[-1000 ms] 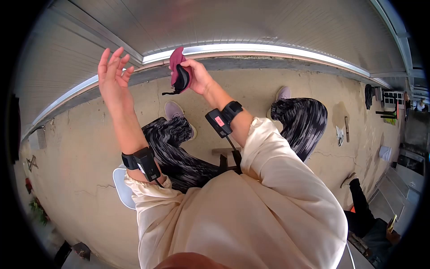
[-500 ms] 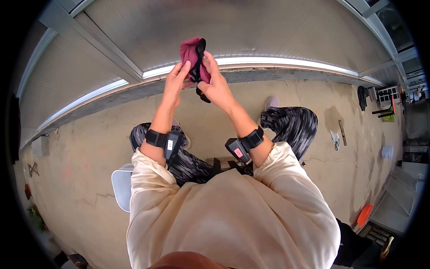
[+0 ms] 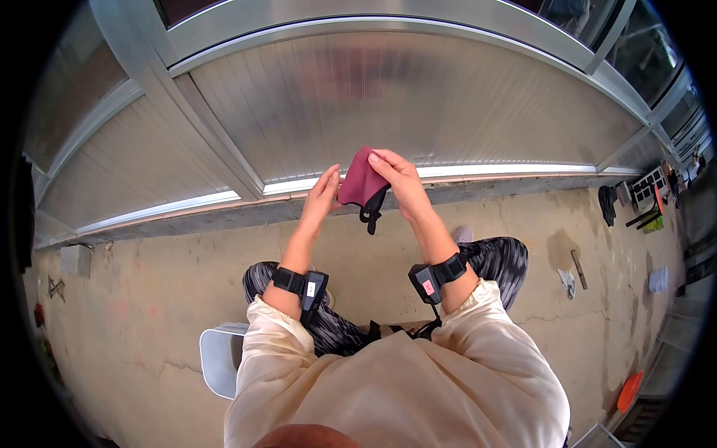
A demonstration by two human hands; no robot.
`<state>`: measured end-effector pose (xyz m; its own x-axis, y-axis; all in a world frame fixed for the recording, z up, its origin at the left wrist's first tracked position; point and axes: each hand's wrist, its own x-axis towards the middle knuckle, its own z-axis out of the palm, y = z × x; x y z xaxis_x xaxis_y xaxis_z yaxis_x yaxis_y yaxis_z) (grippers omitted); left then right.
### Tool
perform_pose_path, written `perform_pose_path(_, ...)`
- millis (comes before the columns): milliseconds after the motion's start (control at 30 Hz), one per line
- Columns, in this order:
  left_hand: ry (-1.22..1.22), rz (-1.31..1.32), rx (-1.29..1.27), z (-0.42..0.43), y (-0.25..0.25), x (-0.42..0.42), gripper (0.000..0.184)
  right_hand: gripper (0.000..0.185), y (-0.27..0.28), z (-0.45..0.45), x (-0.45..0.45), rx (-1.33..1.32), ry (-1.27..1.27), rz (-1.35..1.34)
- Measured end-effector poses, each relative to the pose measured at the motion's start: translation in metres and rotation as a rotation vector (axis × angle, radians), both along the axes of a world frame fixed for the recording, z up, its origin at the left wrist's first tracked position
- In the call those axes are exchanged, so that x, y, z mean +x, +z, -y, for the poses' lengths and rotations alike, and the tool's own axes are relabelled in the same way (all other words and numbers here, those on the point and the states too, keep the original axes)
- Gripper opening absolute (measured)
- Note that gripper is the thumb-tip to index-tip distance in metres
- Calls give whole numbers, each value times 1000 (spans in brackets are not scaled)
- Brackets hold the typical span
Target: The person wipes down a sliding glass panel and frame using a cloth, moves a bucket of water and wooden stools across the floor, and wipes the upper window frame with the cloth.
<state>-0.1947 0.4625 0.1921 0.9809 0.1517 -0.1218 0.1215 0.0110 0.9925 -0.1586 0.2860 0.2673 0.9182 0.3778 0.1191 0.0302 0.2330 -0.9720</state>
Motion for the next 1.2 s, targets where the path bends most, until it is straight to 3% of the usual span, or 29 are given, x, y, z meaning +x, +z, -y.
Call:
perform_pose_path(100, -93, 160, -137, 0, 16, -6, 58, 22, 12, -7, -6, -183, 91, 36)
perform_pose_path(167, -232, 70, -320, 1, 20, -14, 63, 20, 12, -11, -5, -62, 150, 53)
perform_pose_path(267, -350, 36, -312, -3, 1, -13, 62, 19, 7, -11, 2, 30, 227, 31)
perform_pose_path(333, -237, 15, -292, -3, 0, -15, 50, 17, -9, -15, 11, 111, 264, -97)
perform_pose_path(433, -46, 47, -460, -4, 3, -18, 43, 15, -36, -14, 11, -51, 102, 42)
perform_pose_path(467, -45, 71, -537, -4, 14, -23, 44, 27, -62, -12, 18, -68, 95, 42)
perform_pose_path(500, -49, 78, -532, -4, 15, -23, 44, 42, -66, -15, 9, 10, 128, -128)
perform_pose_path(633, -99, 54, -438, -4, 2, -24, 45, 51, -81, -20, -17, 284, 303, -437)
perform_pose_path(700, -177, 89, -55, -11, -8, -22, 48, 51, -87, -18, -18, 364, 389, -573)
perform_pose_path(733, -144, 217, 271, -15, -23, -17, 46, 49, -90, -15, -17, 267, 302, -565)
perform_pose_path(833, 9, 299, 522, 12, 62, -51, 41, 47, -86, 5, -14, 155, 167, -581)
perform_pose_path(933, -692, 824, 405, 42, 165, -100, 30, 49, -87, 24, 2, 129, 108, -536)
perform_pose_path(967, -912, 881, 142, 60, 186, -123, 21, 51, -78, 29, 3, 112, 101, -536)
perform_pose_path(1033, -1267, 1037, -95, 85, 213, -155, 20, 53, -67, 36, 5, 97, 65, -486)
perform_pose_path(1067, -1297, 994, -224, 94, 204, -175, 5, 53, -64, 40, 6, 92, 62, -471)
perform_pose_path(1100, -1279, 983, -248, 97, 209, -179, 5, 54, -63, 44, 5, 83, 62, -464)
perform_pose_path(1167, -1533, 738, -237, 95, 222, -182, 49, 53, -64, 52, 3, 69, 78, -499)
perform_pose_path(1200, -1492, 752, -142, 94, 222, -183, 50, 52, -66, 54, 3, 57, 80, -501)
